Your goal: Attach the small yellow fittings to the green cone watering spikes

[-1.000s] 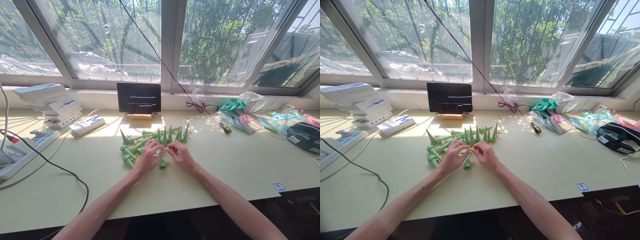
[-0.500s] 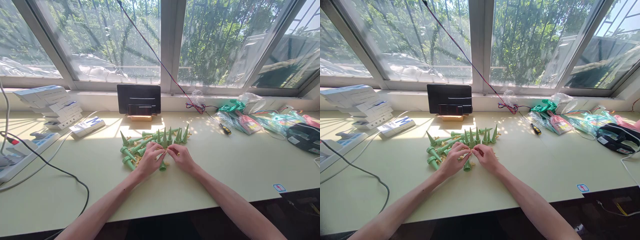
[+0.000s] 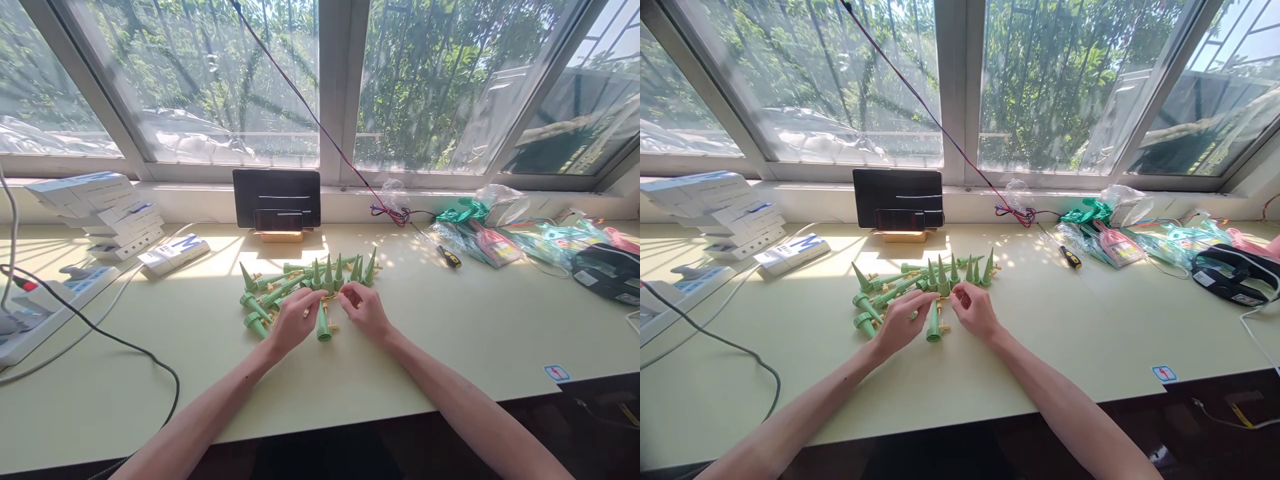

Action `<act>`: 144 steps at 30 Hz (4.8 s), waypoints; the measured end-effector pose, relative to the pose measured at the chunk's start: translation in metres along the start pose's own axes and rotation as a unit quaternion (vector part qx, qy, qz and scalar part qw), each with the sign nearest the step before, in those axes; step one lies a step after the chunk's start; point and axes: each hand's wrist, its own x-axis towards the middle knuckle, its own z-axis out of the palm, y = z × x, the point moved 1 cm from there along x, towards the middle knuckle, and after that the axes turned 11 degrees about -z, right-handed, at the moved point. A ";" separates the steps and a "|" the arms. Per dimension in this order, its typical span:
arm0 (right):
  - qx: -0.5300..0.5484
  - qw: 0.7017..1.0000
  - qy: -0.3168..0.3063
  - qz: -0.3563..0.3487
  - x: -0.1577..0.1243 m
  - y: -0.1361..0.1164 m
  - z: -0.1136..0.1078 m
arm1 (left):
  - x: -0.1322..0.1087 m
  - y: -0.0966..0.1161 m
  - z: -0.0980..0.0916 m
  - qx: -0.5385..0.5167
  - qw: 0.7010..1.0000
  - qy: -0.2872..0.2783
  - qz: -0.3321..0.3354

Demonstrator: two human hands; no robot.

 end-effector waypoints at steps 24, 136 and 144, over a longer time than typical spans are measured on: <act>-0.018 0.999 0.019 0.019 -0.001 0.004 -0.002 | -0.008 0.017 0.003 0.127 0.970 -0.206 -0.009; 0.030 0.998 0.047 -0.023 -0.004 -0.011 -0.004 | 0.000 0.019 0.002 -0.139 0.974 0.008 -0.177; 0.029 0.999 0.025 -0.034 -0.006 -0.009 -0.002 | -0.002 0.019 0.003 -0.117 0.980 0.003 -0.163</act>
